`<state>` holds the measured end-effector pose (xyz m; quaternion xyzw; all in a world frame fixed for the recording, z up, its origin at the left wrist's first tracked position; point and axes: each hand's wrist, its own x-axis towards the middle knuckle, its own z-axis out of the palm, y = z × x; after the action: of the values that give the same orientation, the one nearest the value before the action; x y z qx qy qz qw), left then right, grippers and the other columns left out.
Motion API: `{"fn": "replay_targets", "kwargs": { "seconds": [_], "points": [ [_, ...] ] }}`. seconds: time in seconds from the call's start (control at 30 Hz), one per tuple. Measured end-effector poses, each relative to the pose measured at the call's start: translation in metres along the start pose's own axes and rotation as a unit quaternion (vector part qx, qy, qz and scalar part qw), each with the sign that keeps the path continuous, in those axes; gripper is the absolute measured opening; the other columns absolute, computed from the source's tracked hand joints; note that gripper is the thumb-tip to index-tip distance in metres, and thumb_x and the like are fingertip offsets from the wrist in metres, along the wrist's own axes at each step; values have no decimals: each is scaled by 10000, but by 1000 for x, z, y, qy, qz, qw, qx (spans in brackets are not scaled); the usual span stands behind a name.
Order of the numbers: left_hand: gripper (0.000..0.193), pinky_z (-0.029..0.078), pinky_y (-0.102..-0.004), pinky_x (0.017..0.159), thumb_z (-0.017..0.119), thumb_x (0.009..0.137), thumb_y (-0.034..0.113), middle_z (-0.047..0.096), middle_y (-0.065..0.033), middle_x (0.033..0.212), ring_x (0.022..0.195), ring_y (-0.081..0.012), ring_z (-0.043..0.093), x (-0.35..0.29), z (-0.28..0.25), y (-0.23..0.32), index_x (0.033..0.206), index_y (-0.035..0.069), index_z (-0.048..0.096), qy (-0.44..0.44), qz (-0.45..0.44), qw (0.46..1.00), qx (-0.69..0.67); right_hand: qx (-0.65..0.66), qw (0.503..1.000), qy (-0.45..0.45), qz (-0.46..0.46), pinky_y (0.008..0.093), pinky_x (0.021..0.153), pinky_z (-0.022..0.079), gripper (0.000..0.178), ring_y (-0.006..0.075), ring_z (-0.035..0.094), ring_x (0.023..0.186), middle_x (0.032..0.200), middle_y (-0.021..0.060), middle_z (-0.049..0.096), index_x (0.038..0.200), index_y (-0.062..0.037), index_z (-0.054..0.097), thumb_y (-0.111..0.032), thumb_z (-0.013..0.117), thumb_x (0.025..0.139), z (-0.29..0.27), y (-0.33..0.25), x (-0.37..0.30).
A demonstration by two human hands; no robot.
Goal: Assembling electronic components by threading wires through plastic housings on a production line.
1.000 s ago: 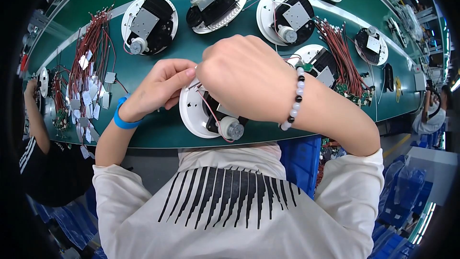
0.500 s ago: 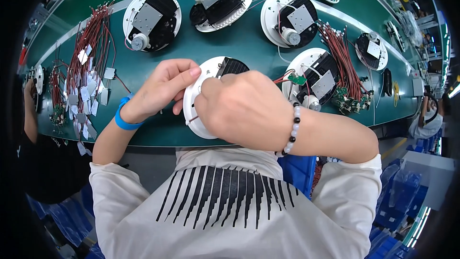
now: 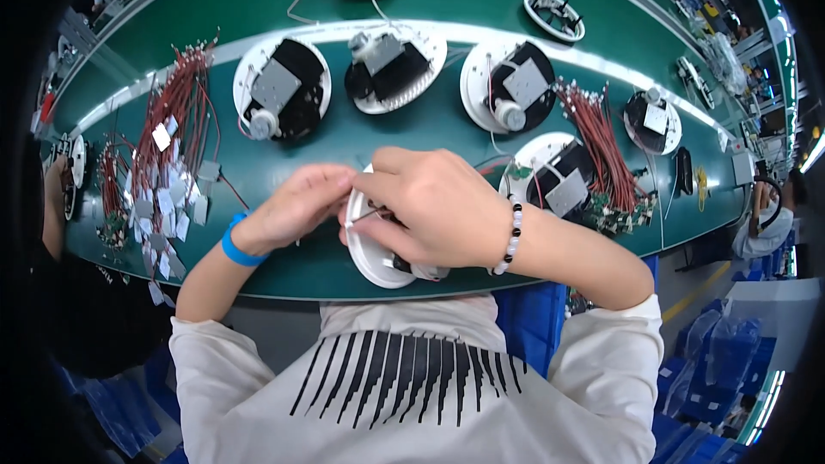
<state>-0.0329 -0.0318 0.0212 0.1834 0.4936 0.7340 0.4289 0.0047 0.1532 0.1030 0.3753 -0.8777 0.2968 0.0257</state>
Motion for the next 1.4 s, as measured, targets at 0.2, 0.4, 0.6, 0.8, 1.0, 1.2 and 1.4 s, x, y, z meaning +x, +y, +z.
{"fn": "replay_targets", "kwargs": {
  "seconds": [0.2, 0.4, 0.6, 0.8, 1.0, 1.2, 1.4],
  "points": [
    [167, 446, -226, 629, 439, 833, 50, 580, -73, 807, 682, -105, 556, 1, 3, 7, 958, -44, 498, 4, 4, 999, 34, 143, 988, 59, -32, 267, 494, 404, 174, 190, 526, 567, 667, 80, 532, 802, -7, 622, 27, 604, 633, 0, 14, -3],
    [148, 447, -221, 655, 484, 797, 43, 594, -63, 782, 702, -96, 560, 5, -2, 2, 909, -48, 519, 83, 44, 981, 171, -225, 969, 87, -45, 285, 425, 393, 287, 175, 477, 492, 620, 42, 442, 887, -66, 582, -126, 661, 617, 6, 12, -1],
    [151, 460, -260, 619, 524, 750, 61, 598, -120, 723, 648, -159, 585, 0, -2, 10, 843, -58, 526, 115, 142, 900, 395, -214, 976, -27, -27, 301, 448, 414, 157, 217, 510, 519, 636, 64, 471, 796, -42, 569, -100, 609, 656, 6, 15, 3],
    [154, 448, -267, 564, 539, 725, 73, 585, -140, 677, 588, -173, 576, -1, -2, 7, 811, -54, 529, 120, 142, 892, 412, -178, 983, -6, -39, 318, 426, 404, 70, 232, 508, 512, 627, 68, 492, 685, -33, 570, -73, 599, 635, -4, 18, 9],
    [151, 442, -260, 551, 536, 722, 67, 582, -125, 667, 582, -147, 567, -1, -3, 6, 814, -52, 532, 117, 141, 897, 403, -220, 972, -81, 8, 330, 431, 409, 65, 238, 518, 511, 587, 82, 491, 583, -26, 558, -80, 594, 584, -6, 9, 12],
    [139, 437, -230, 539, 511, 766, 52, 588, -97, 680, 589, -103, 559, -3, 2, 13, 841, -63, 535, 92, 102, 930, 342, -209, 972, -104, -10, 344, 485, 432, 88, 262, 531, 537, 606, 110, 493, 533, -11, 522, -80, 574, 552, 4, 4, 24],
    [154, 439, -206, 597, 494, 809, 43, 584, -55, 761, 676, -75, 541, 1, -3, 6, 907, -64, 543, 101, 59, 959, 258, -217, 968, -126, 23, 342, 567, 448, 139, 271, 541, 684, 744, 146, 503, 658, 17, 535, -59, 579, 550, 11, 1, 15]
  ]
}}
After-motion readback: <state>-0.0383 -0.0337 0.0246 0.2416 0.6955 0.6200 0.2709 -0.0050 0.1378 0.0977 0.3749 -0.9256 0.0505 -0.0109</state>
